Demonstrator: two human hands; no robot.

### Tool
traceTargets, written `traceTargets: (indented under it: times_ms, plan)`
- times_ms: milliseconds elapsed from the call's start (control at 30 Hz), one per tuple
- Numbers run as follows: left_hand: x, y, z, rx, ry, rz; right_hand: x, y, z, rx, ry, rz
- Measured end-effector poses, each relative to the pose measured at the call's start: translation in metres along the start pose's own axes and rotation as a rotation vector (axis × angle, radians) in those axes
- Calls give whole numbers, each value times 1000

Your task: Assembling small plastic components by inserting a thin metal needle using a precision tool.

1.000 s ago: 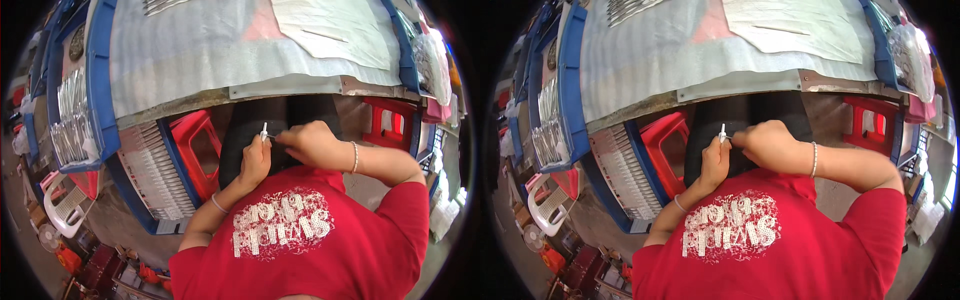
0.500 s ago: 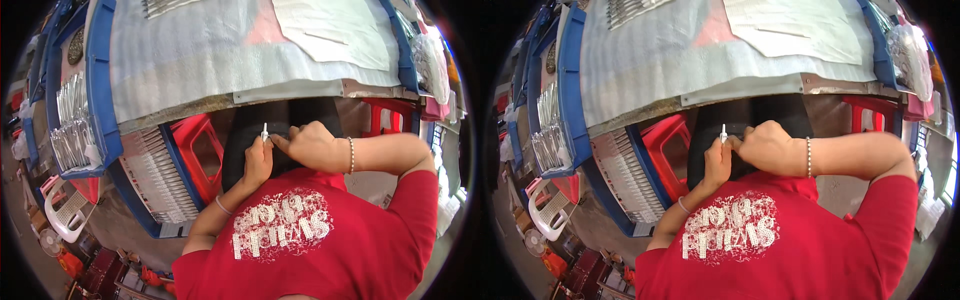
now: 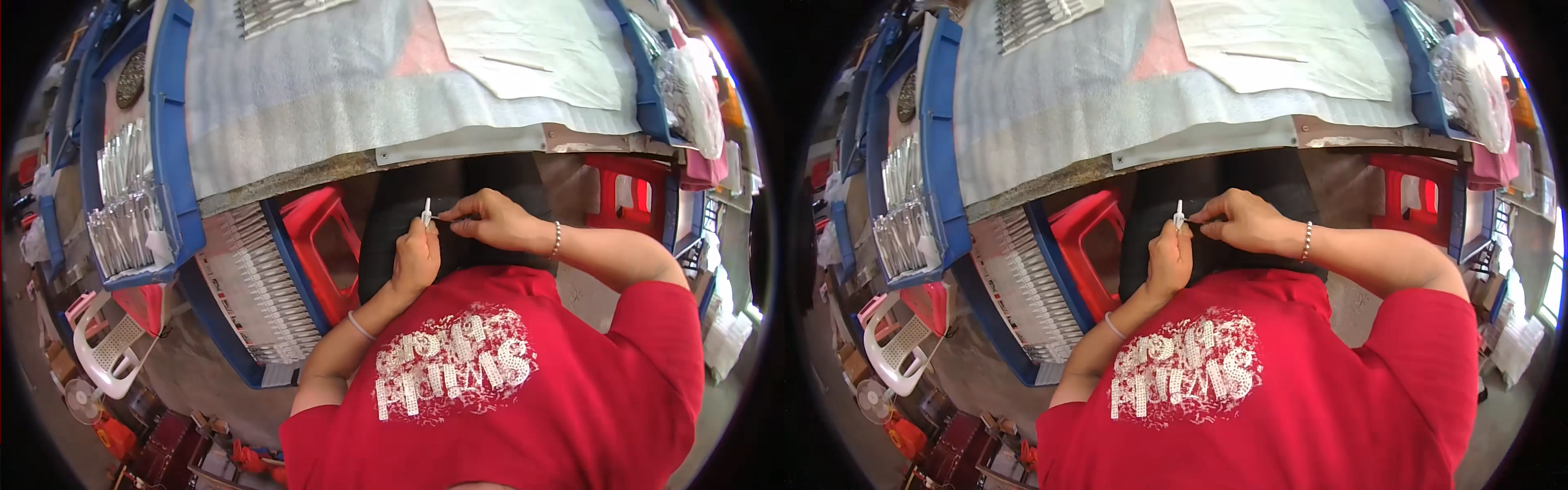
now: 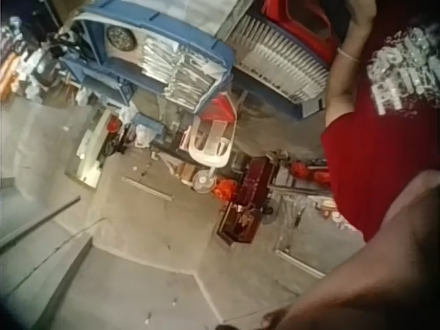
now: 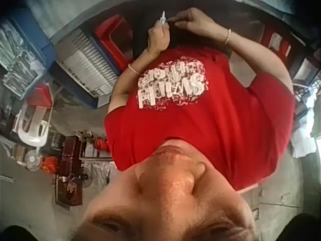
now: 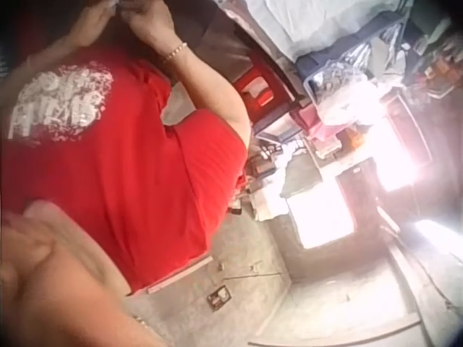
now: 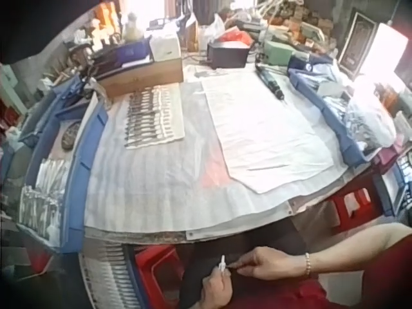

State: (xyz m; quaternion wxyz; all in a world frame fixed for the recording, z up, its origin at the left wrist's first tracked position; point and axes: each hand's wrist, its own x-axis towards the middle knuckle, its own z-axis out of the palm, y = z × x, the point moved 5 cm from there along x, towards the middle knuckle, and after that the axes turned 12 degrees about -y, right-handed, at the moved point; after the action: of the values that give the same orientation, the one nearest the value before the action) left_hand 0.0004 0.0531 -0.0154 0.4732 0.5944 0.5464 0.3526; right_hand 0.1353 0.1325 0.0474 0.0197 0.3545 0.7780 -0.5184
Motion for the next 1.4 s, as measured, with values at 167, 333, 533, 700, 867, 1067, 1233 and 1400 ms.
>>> traceTargets:
  times_ms: [167,333,533,700,867,1067,1233,1400]
  plan:
    - [-18,0,1,-672,-225,-363,-25,-16,-3,545,-228,350]
    - [-10,35,-38,-427,-285,-115,-52,-51,3,-170,115,-126]
    - [-6,45,-34,-706,-424,-363,-20,-19,52,886,-194,89]
    - [-13,37,-34,-568,-280,-553,-8,-17,63,992,-239,199]
    - [-21,51,-25,-222,-118,-186,-15,-14,60,934,-287,218]
    - [-4,55,-40,-275,-106,-208,6,-13,58,1025,-268,195]
    - [-4,59,-41,-139,-112,-122,3,-14,57,992,-263,185]
    - [-4,58,-45,-211,-174,-171,5,-17,56,1018,-309,208]
